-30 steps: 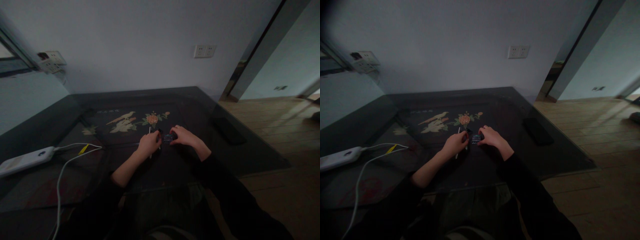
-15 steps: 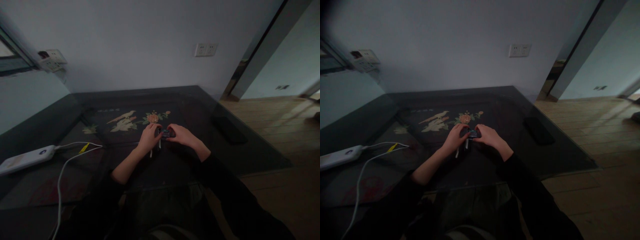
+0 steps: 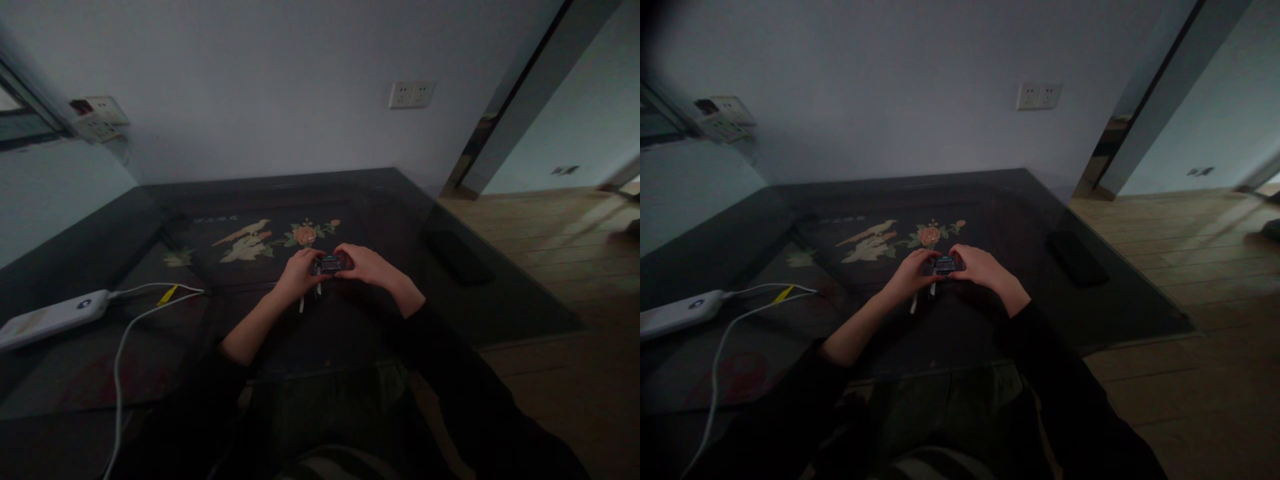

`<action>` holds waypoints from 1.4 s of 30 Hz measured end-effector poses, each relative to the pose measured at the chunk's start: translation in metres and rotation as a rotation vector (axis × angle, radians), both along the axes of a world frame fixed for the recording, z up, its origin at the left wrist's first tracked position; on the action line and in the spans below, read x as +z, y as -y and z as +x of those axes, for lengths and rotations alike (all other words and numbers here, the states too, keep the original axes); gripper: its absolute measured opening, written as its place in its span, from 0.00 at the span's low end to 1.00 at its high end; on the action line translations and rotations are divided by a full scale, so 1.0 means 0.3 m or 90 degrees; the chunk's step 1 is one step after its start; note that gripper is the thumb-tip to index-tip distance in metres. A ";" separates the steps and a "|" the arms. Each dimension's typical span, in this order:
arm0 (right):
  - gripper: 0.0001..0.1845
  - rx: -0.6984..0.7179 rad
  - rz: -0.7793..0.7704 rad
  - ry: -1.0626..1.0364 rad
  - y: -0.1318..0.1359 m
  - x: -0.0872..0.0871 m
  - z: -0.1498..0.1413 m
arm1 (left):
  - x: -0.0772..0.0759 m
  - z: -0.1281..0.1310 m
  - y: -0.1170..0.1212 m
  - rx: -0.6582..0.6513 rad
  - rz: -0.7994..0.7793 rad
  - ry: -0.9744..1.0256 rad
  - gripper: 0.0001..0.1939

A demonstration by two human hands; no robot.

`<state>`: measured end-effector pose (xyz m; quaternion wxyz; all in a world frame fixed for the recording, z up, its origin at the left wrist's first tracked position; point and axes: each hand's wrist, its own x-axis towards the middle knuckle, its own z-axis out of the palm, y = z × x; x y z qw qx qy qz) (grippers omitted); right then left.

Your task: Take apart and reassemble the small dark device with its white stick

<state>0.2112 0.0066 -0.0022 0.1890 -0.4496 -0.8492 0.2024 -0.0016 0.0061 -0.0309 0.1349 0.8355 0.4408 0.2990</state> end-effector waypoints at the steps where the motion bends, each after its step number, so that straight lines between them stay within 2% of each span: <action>1: 0.25 0.003 -0.004 -0.007 -0.001 0.000 -0.001 | 0.000 0.000 -0.001 0.003 0.001 0.005 0.24; 4: 0.30 0.014 -0.011 -0.034 -0.003 0.002 -0.004 | 0.002 0.003 -0.002 0.013 -0.007 0.031 0.24; 9: 0.24 0.016 0.009 -0.056 -0.003 0.005 -0.005 | 0.008 0.008 0.001 0.003 -0.010 0.063 0.23; 15: 0.23 0.001 0.037 -0.025 -0.003 0.004 -0.005 | 0.016 0.006 0.005 -0.004 0.011 0.061 0.24; 23: 0.24 -0.010 0.049 0.034 -0.005 -0.014 -0.015 | 0.026 0.009 0.020 0.024 0.072 -0.006 0.11; 33: 0.24 -0.005 0.060 0.091 0.002 -0.020 -0.021 | 0.015 0.014 0.024 0.031 0.060 -0.034 0.10; 42: 0.23 0.015 0.094 0.142 0.019 -0.033 -0.047 | 0.007 0.017 0.020 0.044 0.044 -0.036 0.05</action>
